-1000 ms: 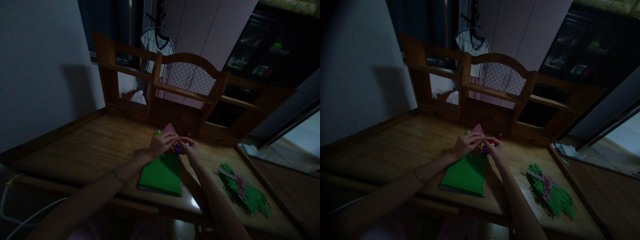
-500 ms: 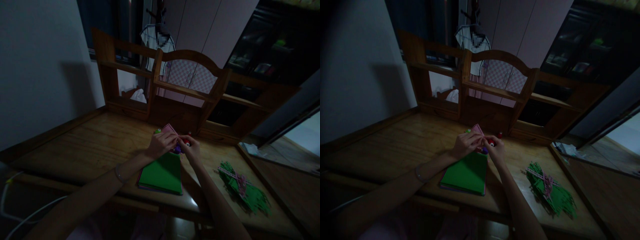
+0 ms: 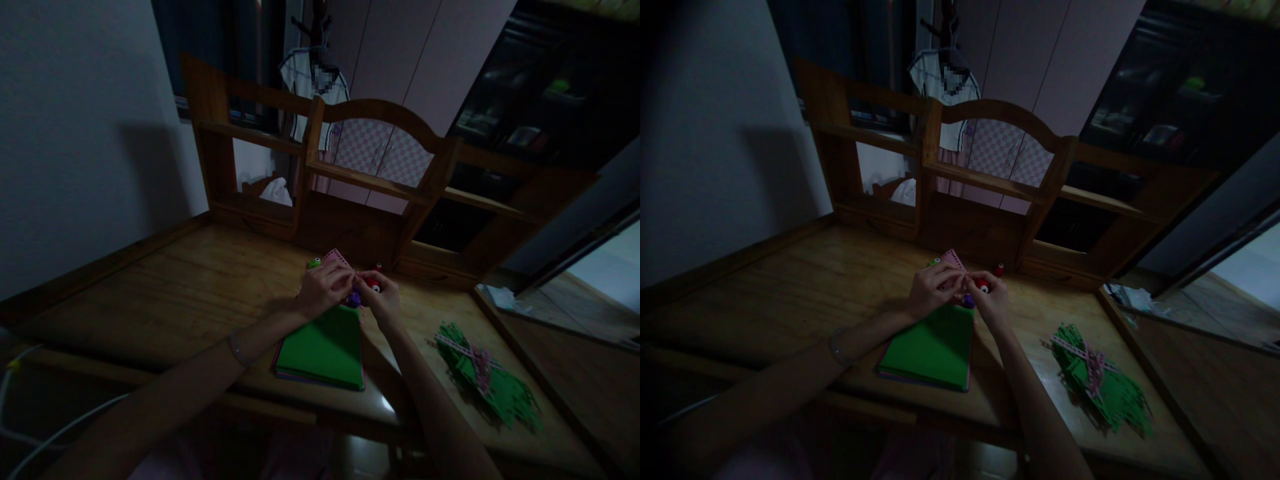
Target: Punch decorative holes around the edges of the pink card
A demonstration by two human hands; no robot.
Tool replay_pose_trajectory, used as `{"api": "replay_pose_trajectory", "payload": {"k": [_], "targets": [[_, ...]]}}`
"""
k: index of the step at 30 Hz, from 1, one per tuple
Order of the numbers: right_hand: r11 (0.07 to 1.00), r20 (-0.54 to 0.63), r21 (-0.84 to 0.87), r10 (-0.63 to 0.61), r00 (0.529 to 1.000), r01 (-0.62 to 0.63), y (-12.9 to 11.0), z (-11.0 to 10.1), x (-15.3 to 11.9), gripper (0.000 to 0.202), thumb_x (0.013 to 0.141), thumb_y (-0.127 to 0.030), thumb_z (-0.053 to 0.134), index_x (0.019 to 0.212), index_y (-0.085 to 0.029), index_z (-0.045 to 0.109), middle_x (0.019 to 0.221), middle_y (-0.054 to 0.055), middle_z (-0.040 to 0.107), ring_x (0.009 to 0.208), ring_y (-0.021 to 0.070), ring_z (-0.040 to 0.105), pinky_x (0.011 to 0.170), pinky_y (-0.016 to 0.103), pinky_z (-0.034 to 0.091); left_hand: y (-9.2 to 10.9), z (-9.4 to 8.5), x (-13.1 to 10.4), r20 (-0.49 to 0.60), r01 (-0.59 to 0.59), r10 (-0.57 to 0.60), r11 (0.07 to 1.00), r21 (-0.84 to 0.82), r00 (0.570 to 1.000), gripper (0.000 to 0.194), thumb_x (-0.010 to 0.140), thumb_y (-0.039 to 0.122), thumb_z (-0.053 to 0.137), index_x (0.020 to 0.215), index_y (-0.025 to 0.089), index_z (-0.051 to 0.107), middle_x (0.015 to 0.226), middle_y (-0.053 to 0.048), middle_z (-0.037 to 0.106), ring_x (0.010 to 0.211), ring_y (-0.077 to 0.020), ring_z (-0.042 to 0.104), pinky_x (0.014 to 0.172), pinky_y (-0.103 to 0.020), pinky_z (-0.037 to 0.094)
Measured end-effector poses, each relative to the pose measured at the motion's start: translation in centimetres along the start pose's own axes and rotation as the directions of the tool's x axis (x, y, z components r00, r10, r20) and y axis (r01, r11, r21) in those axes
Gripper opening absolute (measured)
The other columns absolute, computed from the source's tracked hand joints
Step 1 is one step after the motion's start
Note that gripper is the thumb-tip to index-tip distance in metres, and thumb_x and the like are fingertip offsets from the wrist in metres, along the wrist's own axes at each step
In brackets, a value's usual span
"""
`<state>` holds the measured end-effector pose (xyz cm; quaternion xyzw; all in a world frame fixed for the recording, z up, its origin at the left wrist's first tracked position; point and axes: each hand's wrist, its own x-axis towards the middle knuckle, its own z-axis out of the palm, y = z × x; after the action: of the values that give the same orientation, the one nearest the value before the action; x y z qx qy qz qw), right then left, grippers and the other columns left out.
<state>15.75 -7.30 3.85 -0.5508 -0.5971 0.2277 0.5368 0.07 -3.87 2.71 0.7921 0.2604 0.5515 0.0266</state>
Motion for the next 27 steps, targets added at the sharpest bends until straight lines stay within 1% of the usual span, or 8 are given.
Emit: {"api": "replay_pose_trajectory", "payload": {"k": [5,7,10,13,17,21,24,27], "targets": [[0.999,-0.015,-0.038,-0.030,0.999,0.029,0.1,0.0,0.0,0.029,0.073,-0.044,0.064,0.082,-0.017,0.070,0.069,0.004,0.065,0.059,0.0160,0.057,0.052,0.025,0.044,0.0,0.1,-0.1,0.005,-0.004,0.003,1.000,0.023,1.000,0.016,0.087,0.024,0.051,0.092,0.021,0.065,0.091,-0.003,0.066,0.085,-0.0152,0.062,0.078,-0.028,0.049],[0.995,-0.032,-0.068,-0.079,0.996,0.077,0.1,0.0,-0.1,0.027,0.074,-0.043,0.063,0.081,-0.018,0.070,0.069,0.003,0.065,0.060,0.0162,0.057,0.054,0.025,0.044,-0.1,-0.1,-0.1,0.022,-0.039,0.038,0.997,0.067,0.999,0.017,0.088,0.024,0.051,0.097,0.021,0.065,0.093,-0.003,0.067,0.086,-0.0154,0.062,0.079,-0.029,0.048],[0.980,-0.049,-0.129,-0.160,0.986,0.152,0.0,-0.1,-0.3,0.024,0.075,-0.041,0.062,0.081,-0.018,0.069,0.071,0.003,0.065,0.062,0.0160,0.057,0.057,0.025,0.043,-0.3,-0.7,0.1,0.081,-0.131,0.121,0.982,0.137,0.989,0.021,0.088,0.024,0.051,0.105,0.021,0.063,0.099,-0.004,0.067,0.090,-0.0168,0.062,0.084,-0.032,0.046],[0.973,-0.062,-0.157,-0.178,0.982,0.167,-0.2,-0.2,-0.3,0.024,0.075,-0.040,0.061,0.082,-0.019,0.069,0.071,0.002,0.065,0.061,0.0155,0.056,0.056,0.025,0.042,-0.5,-1.3,0.3,0.107,-0.166,0.150,0.974,0.157,0.983,0.022,0.089,0.024,0.051,0.107,0.022,0.063,0.102,-0.004,0.067,0.093,-0.0177,0.061,0.087,-0.033,0.045],[0.982,-0.081,-0.134,-0.144,0.986,0.132,-0.4,-0.2,-0.2,0.027,0.076,-0.043,0.060,0.083,-0.019,0.069,0.070,0.002,0.065,0.060,0.0150,0.055,0.054,0.025,0.042,-0.7,-1.3,0.5,-0.003,-0.059,0.060,0.992,0.111,0.998,0.018,0.089,0.025,0.050,0.102,0.022,0.063,0.099,-0.004,0.066,0.092,-0.0159,0.061,0.086,-0.030,0.045],[0.994,-0.091,-0.088,-0.073,0.993,0.065,-0.2,-0.3,0.1,0.031,0.074,-0.047,0.061,0.082,-0.018,0.069,0.070,0.003,0.065,0.061,0.0158,0.056,0.054,0.024,0.042,-0.4,-1.1,0.8,-0.099,0.075,-0.073,0.997,0.014,0.992,0.014,0.090,0.026,0.048,0.095,0.021,0.060,0.097,-0.004,0.063,0.092,-0.0148,0.060,0.083,-0.027,0.046],[0.998,-0.086,-0.050,-0.048,0.995,0.044,0.3,-0.5,0.4,0.032,0.073,-0.048,0.063,0.082,-0.018,0.069,0.072,0.003,0.065,0.063,0.0162,0.057,0.054,0.024,0.042,-0.4,-1.0,1.0,-0.171,0.203,-0.213,0.976,-0.074,0.962,0.014,0.090,0.028,0.048,0.089,0.020,0.058,0.093,-0.004,0.060,0.082,-0.0134,0.058,0.075,-0.025,0.047],[0.998,-0.076,-0.026,-0.050,0.996,0.049,0.8,-0.7,0.6,0.032,0.075,-0.047,0.061,0.086,-0.018,0.068,0.077,0.004,0.066,0.066,0.0167,0.058,0.055,0.024,0.043,-1.2,-1.0,0.9,-0.225,0.307,-0.343,0.935,-0.179,0.912,0.021,0.091,0.034,0.045,0.080,0.019,0.055,0.082,-0.002,0.058,0.071,-0.0121,0.055,0.066,-0.024,0.045]]}}
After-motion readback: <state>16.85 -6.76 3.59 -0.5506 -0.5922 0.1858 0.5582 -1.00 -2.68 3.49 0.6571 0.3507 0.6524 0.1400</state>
